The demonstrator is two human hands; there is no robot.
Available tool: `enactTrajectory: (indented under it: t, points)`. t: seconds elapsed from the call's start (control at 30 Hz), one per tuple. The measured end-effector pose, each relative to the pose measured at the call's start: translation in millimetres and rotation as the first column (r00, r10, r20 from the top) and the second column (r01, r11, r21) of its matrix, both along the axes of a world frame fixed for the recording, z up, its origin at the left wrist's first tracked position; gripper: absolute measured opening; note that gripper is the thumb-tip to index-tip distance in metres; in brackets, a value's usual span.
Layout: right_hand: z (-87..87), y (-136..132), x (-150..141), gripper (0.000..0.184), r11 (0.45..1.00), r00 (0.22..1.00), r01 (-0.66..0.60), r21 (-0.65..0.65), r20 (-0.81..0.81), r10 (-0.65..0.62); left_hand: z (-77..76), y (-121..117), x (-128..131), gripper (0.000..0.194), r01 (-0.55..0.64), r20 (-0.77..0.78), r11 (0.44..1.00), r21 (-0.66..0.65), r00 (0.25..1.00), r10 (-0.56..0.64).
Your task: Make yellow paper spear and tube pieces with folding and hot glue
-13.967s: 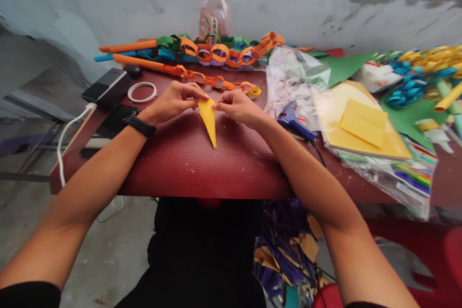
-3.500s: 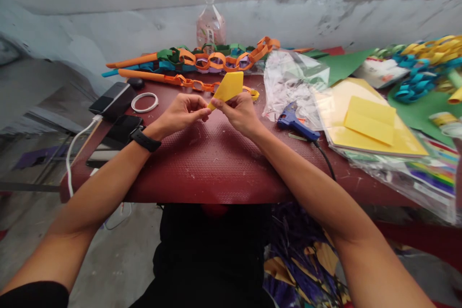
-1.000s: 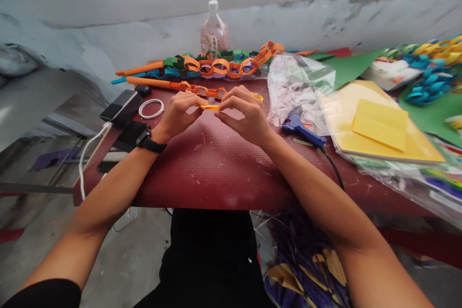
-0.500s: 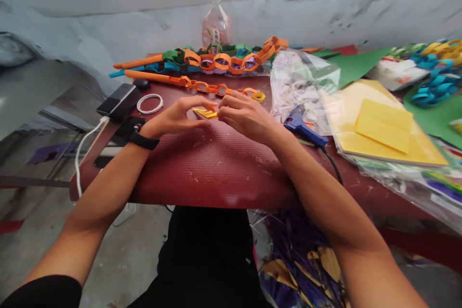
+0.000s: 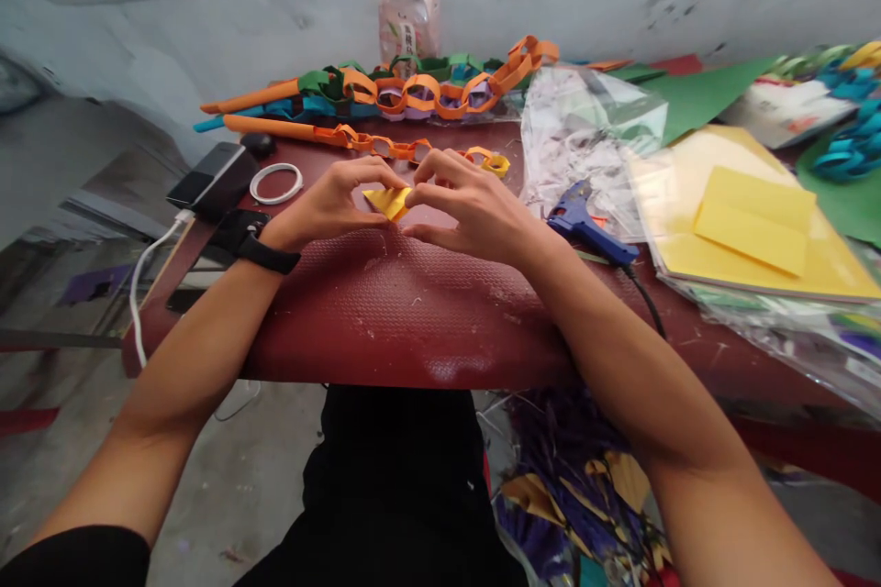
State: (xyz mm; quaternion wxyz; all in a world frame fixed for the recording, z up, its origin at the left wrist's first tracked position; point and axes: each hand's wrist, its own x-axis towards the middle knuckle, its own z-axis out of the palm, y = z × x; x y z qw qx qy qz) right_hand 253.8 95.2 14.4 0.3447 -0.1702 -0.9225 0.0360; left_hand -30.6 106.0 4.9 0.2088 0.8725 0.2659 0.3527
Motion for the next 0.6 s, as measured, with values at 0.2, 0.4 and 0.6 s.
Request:
enactTrajectory:
  t: [0.2, 0.4, 0.6]
  points:
    - [-3.1, 0, -7, 0.029, 0.997, 0.992, 0.043, -0.069, -0.112, -0.05, 0.3, -1, 4, 0.048, -0.082, 0.028, 0.988, 0.134, 0.996, 0.079]
    - [-11.3, -3, -20, 0.04, 0.928, 0.92, 0.156, -0.337, -0.293, -0.261, -0.8, -7, 13, 0.049, -0.241, 0.001, 0.951, 0.194, 0.969, 0.246]
    - [-23.3, 6, -27, 0.04, 0.875, 0.859, 0.111, -0.471, -0.397, -0.322, -7.6, -11, 26, 0.039, -0.29, -0.028, 0.929, 0.232, 0.952, 0.304]
